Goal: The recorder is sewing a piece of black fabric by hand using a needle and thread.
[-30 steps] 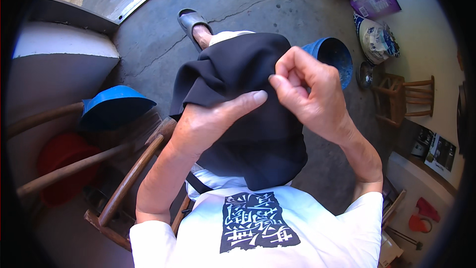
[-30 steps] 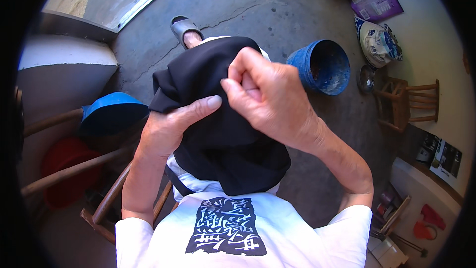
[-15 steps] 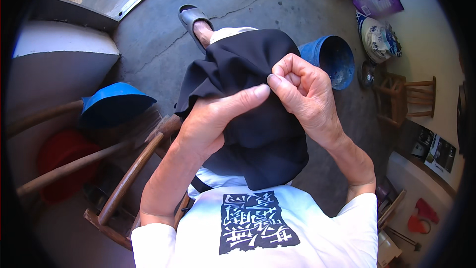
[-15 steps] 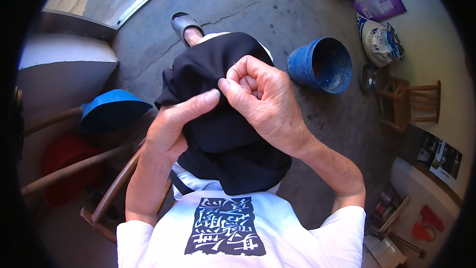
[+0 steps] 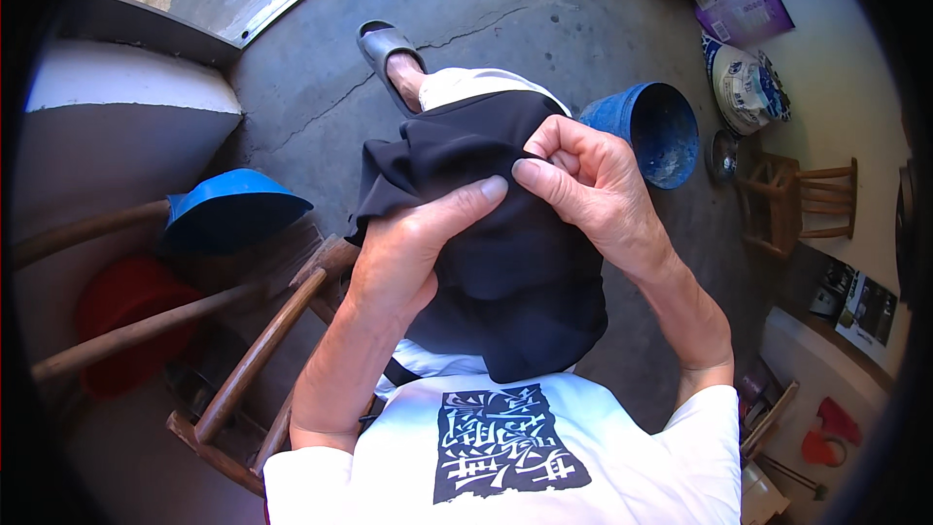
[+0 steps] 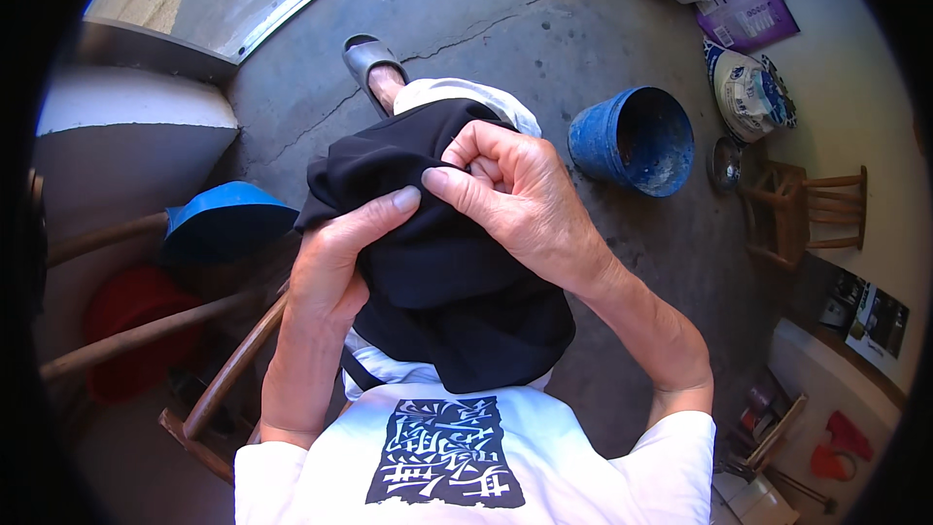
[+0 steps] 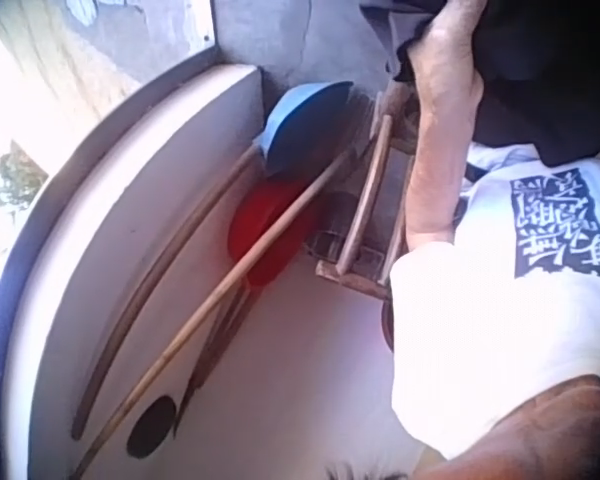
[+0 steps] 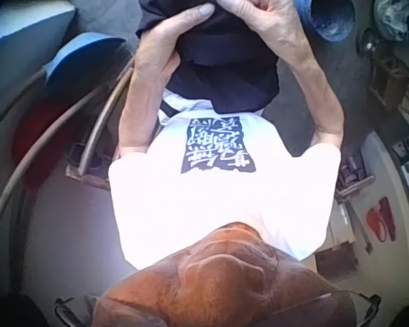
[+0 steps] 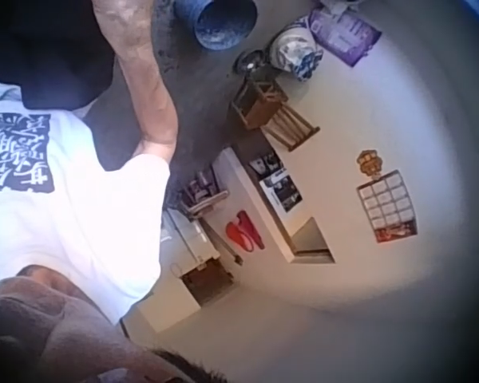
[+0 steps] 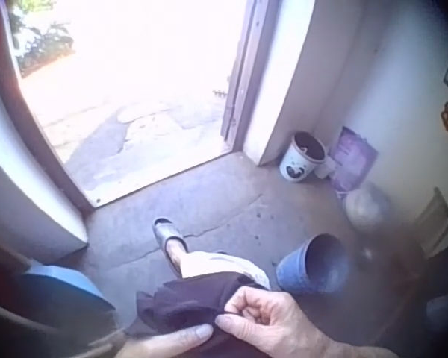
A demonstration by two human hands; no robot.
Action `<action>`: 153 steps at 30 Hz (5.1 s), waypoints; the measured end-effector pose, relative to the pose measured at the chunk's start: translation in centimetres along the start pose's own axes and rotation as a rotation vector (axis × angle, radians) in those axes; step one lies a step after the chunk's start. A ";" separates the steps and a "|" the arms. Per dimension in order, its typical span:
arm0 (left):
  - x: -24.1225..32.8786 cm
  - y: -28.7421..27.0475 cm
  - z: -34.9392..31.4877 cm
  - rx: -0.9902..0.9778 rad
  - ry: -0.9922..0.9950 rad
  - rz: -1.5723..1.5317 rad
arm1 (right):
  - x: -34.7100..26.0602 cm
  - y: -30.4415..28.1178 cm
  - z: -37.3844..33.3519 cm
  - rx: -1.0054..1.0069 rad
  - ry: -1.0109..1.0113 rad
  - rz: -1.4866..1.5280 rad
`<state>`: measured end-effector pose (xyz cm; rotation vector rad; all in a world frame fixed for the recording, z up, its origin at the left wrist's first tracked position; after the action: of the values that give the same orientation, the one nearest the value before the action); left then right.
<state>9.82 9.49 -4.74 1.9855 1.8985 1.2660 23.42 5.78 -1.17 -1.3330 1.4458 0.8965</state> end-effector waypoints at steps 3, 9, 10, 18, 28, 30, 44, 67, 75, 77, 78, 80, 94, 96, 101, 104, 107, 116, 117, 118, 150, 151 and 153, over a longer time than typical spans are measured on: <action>-0.1 0.2 0.1 -0.005 0.064 0.007 | -0.3 -0.3 0.0 0.056 -0.009 -0.038; -0.4 0.2 0.0 0.002 0.051 -0.070 | -0.5 -0.5 -0.2 0.043 0.030 0.018; -0.3 0.4 -0.1 -0.019 0.054 -0.078 | -0.4 -0.5 -0.3 0.026 0.054 0.028; 0.6 1.2 -0.8 -0.062 0.009 -0.103 | -4.3 -2.1 -2.2 0.198 -0.183 -0.302; 0.6 1.3 -1.1 -0.021 -0.014 -0.134 | -8.7 -0.3 -3.5 0.258 -0.617 -0.810; 0.6 1.2 -1.1 -0.020 0.008 -0.138 | -8.9 -0.1 -3.6 0.257 -0.625 -0.817; 0.7 1.1 -1.1 -0.014 -0.013 -0.145 | -8.7 0.6 -3.4 0.217 -0.630 -0.833; 1.7 0.9 -0.3 -0.098 0.068 0.054 | -8.8 -0.6 -0.2 -0.105 -0.658 -0.686; 1.4 0.9 -0.1 -0.119 0.037 0.010 | -7.4 -1.0 0.4 -0.156 -0.556 -0.524; 1.3 0.9 -0.2 -0.122 0.031 0.002 | -7.3 -1.0 0.4 -0.161 -0.548 -0.507; 1.3 0.9 -0.2 -0.123 0.032 0.002 | -7.2 -1.0 0.5 -0.165 -0.540 -0.490; 1.3 0.9 -0.2 -0.122 0.032 0.002 | -7.1 -1.0 0.6 -0.176 -0.519 -0.453; 1.5 1.4 -0.5 -0.138 0.038 0.009 | -4.3 -1.2 1.3 -0.274 -0.274 -0.097; 1.4 1.5 -0.4 -0.137 0.026 0.008 | -3.6 -1.3 1.3 -0.275 -0.190 -0.011; 1.5 1.6 -0.4 -0.140 0.027 0.009 | -3.0 -1.1 1.4 -0.305 -0.205 0.048; 1.3 1.4 -0.4 -0.122 0.020 0.026 | -3.0 -1.0 1.4 -0.305 -0.201 0.061; 1.4 1.5 -0.5 -0.123 0.031 0.002 | -3.4 -1.1 1.2 -0.295 -0.197 0.017; 1.2 1.6 -0.3 -0.138 0.016 -0.021 | -6.1 -1.3 0.7 -0.196 -0.400 -0.292; 1.2 1.7 -0.3 -0.141 0.014 -0.022 | -6.7 -1.2 0.4 -0.197 -0.471 -0.375; 1.1 1.7 -0.3 -0.145 0.012 -0.028 | -6.8 -1.3 0.4 -0.195 -0.469 -0.377; 0.6 1.5 -0.1 -0.154 -0.036 -0.048 | -5.6 -1.0 0.9 -0.282 -0.381 -0.233; 0.6 1.5 -0.2 -0.159 -0.042 -0.053 | -5.4 -0.9 0.8 -0.283 -0.382 -0.232; 0.6 1.6 -0.2 -0.164 -0.049 -0.059 | -4.6 -1.1 1.0 -0.255 -0.283 -0.099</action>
<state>10.83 9.62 -3.39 1.8488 1.7560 1.3003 24.48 7.94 2.98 -1.3843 1.0657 1.1816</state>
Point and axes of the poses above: each hand's wrist, its own z-axis towards the middle knuckle, its own y-axis out of the palm, x = y × z, the point moved 8 cm from there along z, towards the middle knuckle, and after that the axes turned 3 degrees about -y, right-handed, at the moved point
